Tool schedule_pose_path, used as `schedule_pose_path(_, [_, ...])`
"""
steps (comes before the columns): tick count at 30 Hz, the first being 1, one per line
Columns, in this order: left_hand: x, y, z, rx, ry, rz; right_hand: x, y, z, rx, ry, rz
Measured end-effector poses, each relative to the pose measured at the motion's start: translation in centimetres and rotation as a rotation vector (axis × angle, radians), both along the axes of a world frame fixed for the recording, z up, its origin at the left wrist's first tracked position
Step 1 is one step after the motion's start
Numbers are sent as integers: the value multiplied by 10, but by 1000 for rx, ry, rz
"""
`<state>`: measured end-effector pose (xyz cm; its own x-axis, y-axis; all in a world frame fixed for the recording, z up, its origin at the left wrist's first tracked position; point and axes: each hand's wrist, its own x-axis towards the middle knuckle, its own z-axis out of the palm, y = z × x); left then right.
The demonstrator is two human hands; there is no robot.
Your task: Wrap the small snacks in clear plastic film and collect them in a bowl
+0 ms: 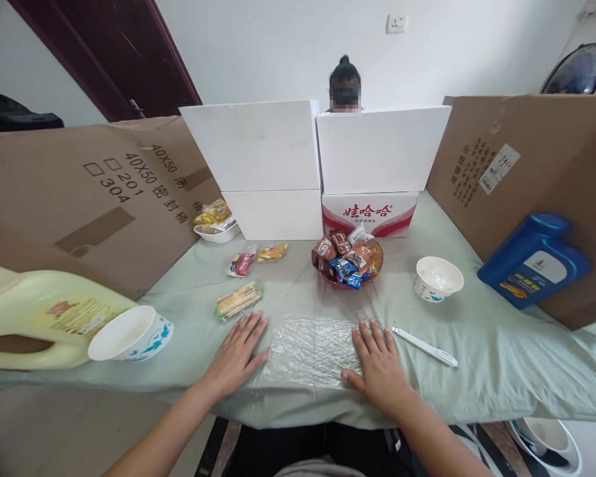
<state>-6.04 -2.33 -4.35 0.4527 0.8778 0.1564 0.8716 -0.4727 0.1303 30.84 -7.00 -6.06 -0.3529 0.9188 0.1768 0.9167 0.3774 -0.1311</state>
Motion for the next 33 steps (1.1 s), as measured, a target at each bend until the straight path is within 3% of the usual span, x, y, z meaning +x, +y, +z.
schedule_pose_path(5, [17,-35,11,-45,-167,-294,18,-30,4,14,89,216])
schedule_pose_path(9, [36,-46,11,-103,-254,-369,31,-49,5,25,209,201])
schedule_pose_path(15, [40,-41,17,-182,-421,-326,36,-54,15,1,392,147])
schedule_pose_path(21, [54,-15,30,-197,-379,-124,34,-30,18,-126,501,-107])
schedule_pose_path(26, [79,21,25,-224,-150,34,27,-7,6,-80,351,-329])
schedule_pose_path(30, [85,31,19,-232,-100,65,25,-5,-3,-36,204,-374])
schedule_pose_path(33, [86,27,25,-197,-89,87,26,-7,4,74,143,-367])
